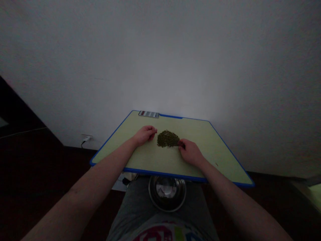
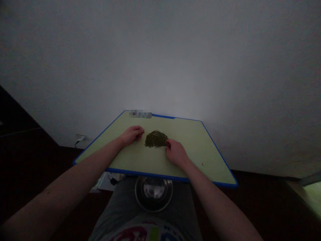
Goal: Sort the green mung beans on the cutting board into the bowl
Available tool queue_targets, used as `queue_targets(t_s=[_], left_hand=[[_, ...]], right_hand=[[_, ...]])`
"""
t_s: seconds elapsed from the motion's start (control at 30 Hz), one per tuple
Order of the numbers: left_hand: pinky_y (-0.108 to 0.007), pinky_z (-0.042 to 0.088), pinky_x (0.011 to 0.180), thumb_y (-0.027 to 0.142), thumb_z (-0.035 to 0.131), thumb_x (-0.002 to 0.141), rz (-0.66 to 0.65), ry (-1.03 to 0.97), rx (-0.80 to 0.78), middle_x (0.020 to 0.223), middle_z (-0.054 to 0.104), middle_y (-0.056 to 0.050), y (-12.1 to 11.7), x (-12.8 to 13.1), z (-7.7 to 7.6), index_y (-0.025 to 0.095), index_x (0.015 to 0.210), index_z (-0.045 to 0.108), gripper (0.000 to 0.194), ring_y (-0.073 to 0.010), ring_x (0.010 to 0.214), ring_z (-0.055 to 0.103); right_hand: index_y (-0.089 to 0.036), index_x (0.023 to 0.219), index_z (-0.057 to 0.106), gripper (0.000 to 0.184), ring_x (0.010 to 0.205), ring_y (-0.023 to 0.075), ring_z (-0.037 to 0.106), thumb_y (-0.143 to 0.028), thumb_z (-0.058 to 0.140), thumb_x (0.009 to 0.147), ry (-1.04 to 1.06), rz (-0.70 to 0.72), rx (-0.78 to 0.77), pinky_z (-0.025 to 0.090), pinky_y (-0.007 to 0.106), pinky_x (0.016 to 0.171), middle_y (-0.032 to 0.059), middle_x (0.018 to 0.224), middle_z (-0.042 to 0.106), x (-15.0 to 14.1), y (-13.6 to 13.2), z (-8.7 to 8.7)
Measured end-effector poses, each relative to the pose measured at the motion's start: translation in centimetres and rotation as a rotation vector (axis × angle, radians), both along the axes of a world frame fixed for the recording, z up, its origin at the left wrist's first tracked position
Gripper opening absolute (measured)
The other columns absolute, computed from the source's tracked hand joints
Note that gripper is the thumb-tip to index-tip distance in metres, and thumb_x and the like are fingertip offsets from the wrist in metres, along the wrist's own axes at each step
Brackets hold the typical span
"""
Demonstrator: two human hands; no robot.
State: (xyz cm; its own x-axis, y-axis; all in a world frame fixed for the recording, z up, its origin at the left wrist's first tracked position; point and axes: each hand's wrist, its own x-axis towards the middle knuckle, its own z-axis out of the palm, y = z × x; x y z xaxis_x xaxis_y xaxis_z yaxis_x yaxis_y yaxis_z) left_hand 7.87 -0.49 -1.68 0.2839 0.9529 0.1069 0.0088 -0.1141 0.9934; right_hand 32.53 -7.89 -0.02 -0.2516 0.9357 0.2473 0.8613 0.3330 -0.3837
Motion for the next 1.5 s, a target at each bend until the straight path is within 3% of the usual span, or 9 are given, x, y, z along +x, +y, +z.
queue_targets(t_s=[0.33, 0.97, 1.5], left_hand=[[-0.02, 0.03, 0.041, 0.036, 0.058, 0.069, 0.003, -0.02, -0.007, 0.048, 0.045, 0.005, -0.1, 0.0, 0.1, 0.016, 0.066, 0.05, 0.022, -0.0059, 0.041, 0.04], [-0.02, 0.028, 0.04, 0.038, 0.058, 0.069, 0.004, 0.004, 0.033, 0.047, 0.045, 0.004, 0.0, 0.0, 0.0, 0.015, 0.066, 0.051, 0.023, -0.0061, 0.039, 0.04], [-0.02, 0.028, 0.04, 0.037, 0.058, 0.069, 0.006, -0.014, -0.012, 0.047, 0.044, 0.004, -0.1, 0.1, 0.1, 0.015, 0.066, 0.05, 0.023, -0.0056, 0.04, 0.04]], right_hand=[[-0.016, 0.094, 0.058, 0.019, 0.079, 0.0148, 0.057, -0.015, 0.052, 0.075, 0.046, 0.13, -0.054, 0.04, 0.023, 0.072, 0.0045, 0.088, 0.065, -1.0, 0.1, 0.3], [-0.016, 0.083, 0.056, 0.014, 0.073, 0.0132, 0.053, -0.009, 0.05, 0.073, 0.119, 0.326, -0.176, 0.037, 0.023, 0.066, 0.0025, 0.082, 0.062, -2.0, -5.3, 1.5], [-0.017, 0.084, 0.055, 0.013, 0.071, 0.0135, 0.054, -0.012, 0.048, 0.075, 0.216, 0.263, -0.244, 0.039, 0.024, 0.065, 0.0028, 0.081, 0.061, -0.4, -7.4, 1.1]])
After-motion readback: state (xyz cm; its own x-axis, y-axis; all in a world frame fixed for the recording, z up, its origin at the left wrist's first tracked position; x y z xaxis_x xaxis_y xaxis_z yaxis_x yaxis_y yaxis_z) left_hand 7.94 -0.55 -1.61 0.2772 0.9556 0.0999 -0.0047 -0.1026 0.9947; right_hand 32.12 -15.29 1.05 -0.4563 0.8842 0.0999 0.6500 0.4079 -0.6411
